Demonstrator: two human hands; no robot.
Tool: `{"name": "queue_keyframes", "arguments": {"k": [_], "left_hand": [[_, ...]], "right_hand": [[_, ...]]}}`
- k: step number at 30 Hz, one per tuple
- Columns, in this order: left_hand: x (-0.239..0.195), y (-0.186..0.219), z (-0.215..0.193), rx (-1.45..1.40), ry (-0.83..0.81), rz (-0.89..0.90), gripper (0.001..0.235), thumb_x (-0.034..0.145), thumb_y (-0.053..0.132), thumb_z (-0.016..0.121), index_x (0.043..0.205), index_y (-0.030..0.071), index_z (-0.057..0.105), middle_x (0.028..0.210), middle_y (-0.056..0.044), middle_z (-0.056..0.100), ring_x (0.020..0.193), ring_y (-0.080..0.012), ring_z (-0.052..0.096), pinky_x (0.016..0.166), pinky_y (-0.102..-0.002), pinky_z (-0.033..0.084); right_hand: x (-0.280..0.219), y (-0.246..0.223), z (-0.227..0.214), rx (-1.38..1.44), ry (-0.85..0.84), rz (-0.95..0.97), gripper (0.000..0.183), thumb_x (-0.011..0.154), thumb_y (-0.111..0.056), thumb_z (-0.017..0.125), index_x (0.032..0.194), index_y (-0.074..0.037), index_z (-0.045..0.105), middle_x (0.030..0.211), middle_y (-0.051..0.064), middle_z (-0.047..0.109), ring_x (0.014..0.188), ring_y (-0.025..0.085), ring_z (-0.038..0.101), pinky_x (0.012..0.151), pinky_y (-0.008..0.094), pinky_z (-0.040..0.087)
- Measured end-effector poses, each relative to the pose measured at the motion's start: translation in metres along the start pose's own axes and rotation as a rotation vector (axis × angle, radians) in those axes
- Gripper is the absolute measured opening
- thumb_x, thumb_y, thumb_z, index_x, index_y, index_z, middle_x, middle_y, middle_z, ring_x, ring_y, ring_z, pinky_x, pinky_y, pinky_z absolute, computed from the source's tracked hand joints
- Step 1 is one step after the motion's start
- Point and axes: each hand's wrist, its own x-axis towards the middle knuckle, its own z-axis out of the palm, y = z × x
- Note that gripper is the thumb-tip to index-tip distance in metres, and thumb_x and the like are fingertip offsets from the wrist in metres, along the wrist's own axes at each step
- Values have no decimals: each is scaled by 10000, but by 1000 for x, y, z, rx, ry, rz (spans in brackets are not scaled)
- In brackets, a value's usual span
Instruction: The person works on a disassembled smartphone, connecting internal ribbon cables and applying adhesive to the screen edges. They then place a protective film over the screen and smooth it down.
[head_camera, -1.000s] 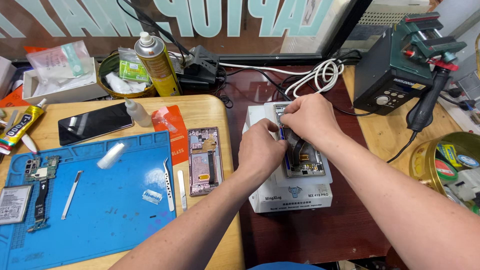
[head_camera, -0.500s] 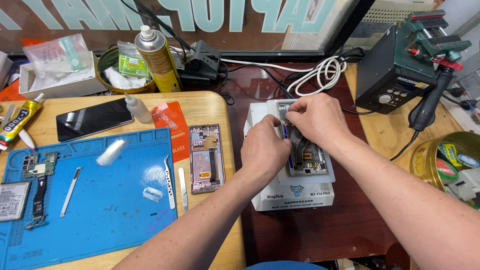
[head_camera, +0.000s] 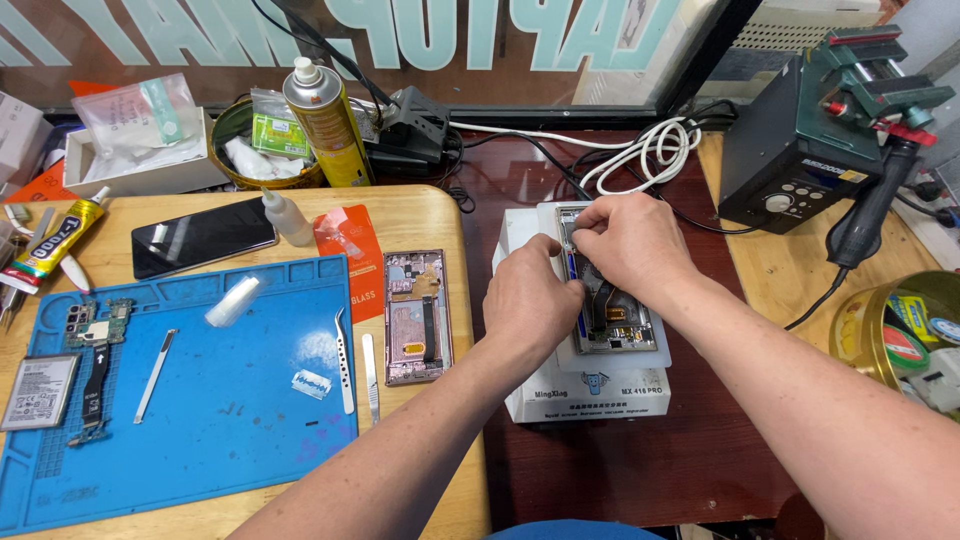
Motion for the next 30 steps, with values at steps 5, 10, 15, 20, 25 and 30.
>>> {"name": "queue_keyframes", "arguments": {"k": [5, 10, 15, 20, 25, 30], "left_hand": [[-1, 2, 0, 10, -2, -8, 514, 806, 233, 783, 1290, 131, 642, 1090, -159, 742, 1045, -323, 718, 900, -444, 564], [-1, 4, 0, 22, 6, -7, 506, 802, 226, 774, 1284, 129, 654, 1099, -169, 742, 1051, -330, 720, 905, -444, 564], [-1, 7, 0, 26, 20, -3, 489, 791, 220, 757, 1262, 122, 669, 1099, -179, 738, 1056, -342, 711, 902, -452, 558], [0, 11, 3, 46, 9, -41, 453, 829, 221, 718, 1262, 96, 673, 1098, -198, 736, 1056, -348, 715, 908, -457, 563], [0, 12, 6, 81, 14, -29, 459, 804, 151, 694, 1258, 85, 681, 1092, -196, 740, 1055, -351, 714, 896, -462, 564], [0, 12, 7, 90, 32, -4, 449, 790, 126, 699, 1235, 66, 681, 1074, -205, 740, 1044, -353, 716, 891, -456, 562]], "right_hand": [[7, 8, 4, 70, 1, 17, 240, 756, -193, 772, 980, -119, 819, 880, 118, 787, 834, 250, 767, 818, 378, 585], [12, 11, 3, 78, -16, 0, 195, 810, -241, 765, 963, -140, 832, 871, 115, 788, 819, 249, 762, 824, 367, 578], [11, 10, -3, 156, -35, 32, 175, 827, -187, 757, 973, -129, 834, 843, 103, 795, 784, 200, 766, 782, 332, 581], [13, 4, -8, 455, -114, 273, 127, 812, -54, 765, 928, -20, 804, 817, 102, 786, 723, 159, 743, 654, 300, 575], [19, 3, -9, 469, -145, 301, 137, 788, -16, 778, 921, -10, 806, 800, 102, 777, 673, 150, 730, 620, 289, 580], [26, 5, -4, 516, -195, 319, 156, 778, 5, 772, 930, -10, 805, 787, 114, 772, 634, 159, 714, 583, 299, 573]]}}
